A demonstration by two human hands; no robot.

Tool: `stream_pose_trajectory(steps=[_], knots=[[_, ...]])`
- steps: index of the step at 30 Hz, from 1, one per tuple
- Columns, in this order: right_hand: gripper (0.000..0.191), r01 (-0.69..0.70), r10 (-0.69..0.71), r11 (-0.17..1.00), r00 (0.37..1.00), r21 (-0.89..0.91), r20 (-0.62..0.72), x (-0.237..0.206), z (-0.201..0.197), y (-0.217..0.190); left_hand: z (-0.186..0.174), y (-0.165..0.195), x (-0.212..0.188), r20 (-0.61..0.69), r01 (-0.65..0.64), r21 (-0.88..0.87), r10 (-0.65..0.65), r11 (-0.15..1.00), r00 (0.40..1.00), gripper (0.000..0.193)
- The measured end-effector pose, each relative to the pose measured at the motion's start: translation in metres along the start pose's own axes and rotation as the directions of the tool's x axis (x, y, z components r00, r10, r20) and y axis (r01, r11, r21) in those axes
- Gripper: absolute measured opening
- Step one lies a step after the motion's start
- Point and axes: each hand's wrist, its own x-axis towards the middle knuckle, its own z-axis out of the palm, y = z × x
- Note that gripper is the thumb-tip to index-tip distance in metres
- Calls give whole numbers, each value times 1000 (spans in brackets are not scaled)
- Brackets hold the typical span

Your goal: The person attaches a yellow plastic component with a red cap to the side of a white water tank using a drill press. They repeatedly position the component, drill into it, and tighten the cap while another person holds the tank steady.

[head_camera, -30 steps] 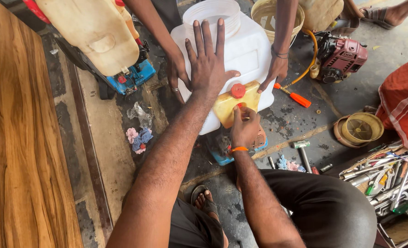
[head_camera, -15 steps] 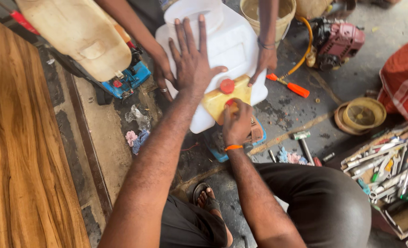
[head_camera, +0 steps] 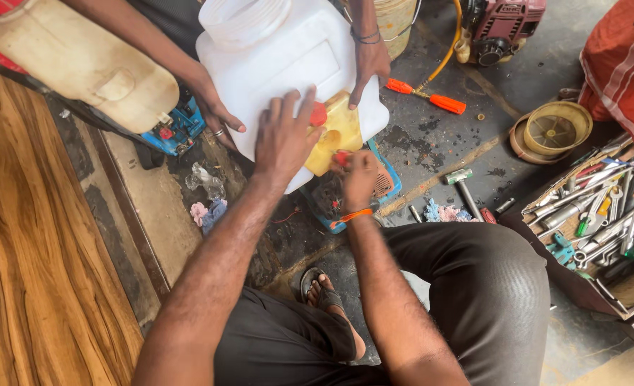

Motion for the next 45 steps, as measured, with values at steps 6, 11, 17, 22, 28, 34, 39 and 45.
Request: stream_pose_trajectory(steps=[6, 11, 17, 22, 28, 34, 39, 45], knots=[[35, -212, 208, 977, 963, -3, -173, 34, -39, -2, 30, 12, 8, -139, -11, 20, 14, 1000, 990, 68], [13, -169, 218, 965, 943, 202, -253, 62, -71, -32, 31, 47, -60, -60, -80, -63, 76, 995, 995, 49], [23, -58, 60, 988, 998, -142, 5, 60, -67, -58, -9, 55, -122, 108, -134, -257, 166, 957, 980, 62], [27, 49, 74, 855, 974, -516, 215, 41, -24, -39, -30, 41, -134, 288, -34, -263, 112, 964, 951, 46], [32, 417, -168, 456, 908, -786, 385, 34, 8, -21, -10, 24, -152, 284, 105, -308, -14, 945, 959, 41], [32, 552, -218, 166, 829, -817, 515, 19, 27, -14, 14, 30, -164, 334, 16, -268, 77, 963, 939, 39], [32, 580, -244, 107, 802, -807, 545, 12, 37, -9, 21, 40, -165, 438, -63, -219, 156, 974, 885, 48], [30, 623, -273, -12, 750, -782, 602, 10, 46, -8, 17, 37, -167, 442, -56, -223, 152, 973, 884, 45]])
